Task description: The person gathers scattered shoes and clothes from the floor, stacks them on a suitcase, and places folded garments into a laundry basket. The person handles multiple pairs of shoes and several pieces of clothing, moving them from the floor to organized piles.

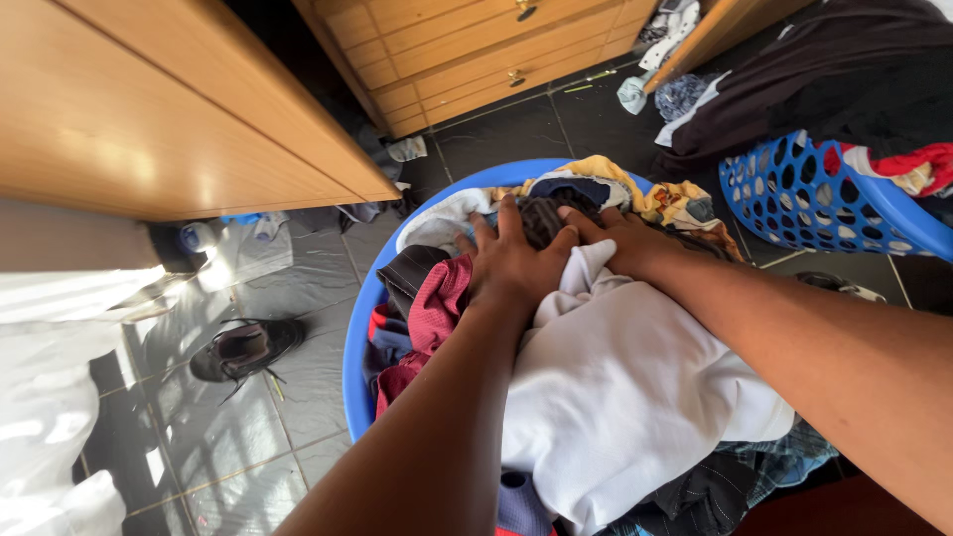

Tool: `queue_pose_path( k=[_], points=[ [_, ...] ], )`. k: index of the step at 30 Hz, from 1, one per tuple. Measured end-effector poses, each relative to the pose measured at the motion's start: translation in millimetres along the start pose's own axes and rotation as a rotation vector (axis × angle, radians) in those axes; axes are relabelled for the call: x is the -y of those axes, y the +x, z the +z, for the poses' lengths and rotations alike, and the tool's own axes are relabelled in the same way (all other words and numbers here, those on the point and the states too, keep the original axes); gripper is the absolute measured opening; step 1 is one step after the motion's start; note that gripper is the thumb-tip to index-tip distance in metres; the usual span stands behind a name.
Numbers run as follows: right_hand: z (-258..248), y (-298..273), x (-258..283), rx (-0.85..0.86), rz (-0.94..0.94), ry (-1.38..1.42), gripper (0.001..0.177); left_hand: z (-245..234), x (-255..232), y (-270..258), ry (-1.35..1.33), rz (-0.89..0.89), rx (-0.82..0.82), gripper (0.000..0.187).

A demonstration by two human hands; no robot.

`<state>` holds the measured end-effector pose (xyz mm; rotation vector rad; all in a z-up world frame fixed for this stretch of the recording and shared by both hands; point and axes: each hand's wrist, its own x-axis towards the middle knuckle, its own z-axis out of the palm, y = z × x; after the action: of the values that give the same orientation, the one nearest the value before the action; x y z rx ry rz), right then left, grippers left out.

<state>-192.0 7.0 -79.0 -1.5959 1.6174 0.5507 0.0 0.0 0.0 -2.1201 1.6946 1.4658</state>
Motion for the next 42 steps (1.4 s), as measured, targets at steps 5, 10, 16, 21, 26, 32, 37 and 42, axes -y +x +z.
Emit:
queue_pose_path(
  k=[5,10,16,21,26,32,37,42],
  points=[
    [-14,-20,18,-0.051,0.034,-0.056,0.086,-23,-18,-20,0.215,0.193,-0.111,0.095],
    [-42,-62,53,-0.043,0.373,-0.054,0.078,-47,-49,-55,0.221,0.216,-0.095,0.090],
    [-68,-95,75,-0.310,0.230,0.009,0.059,-50,-45,-97,0.165,0.096,0.023,0.081],
    [-44,-143,81,-0.798,0.107,-0.023,0.059,-34,-24,-83,0.246,0.096,-0.001,0.066],
    [-10,-181,116,-0.658,0.199,0.117,0.057,-21,-5,-65,0.143,0.371,-0.134,0.061],
    [-5,-166,140,-0.554,0.245,0.050,0.065,-39,39,-101,0.219,0.545,-0.420,0.055],
    [5,-153,149,-0.590,0.246,-0.005,0.062,-39,41,-117,0.209,0.362,-0.277,0.065],
    [22,-132,139,-0.686,0.223,0.001,0.055,-31,52,-100,0.230,0.337,-0.269,0.065]
  ],
)
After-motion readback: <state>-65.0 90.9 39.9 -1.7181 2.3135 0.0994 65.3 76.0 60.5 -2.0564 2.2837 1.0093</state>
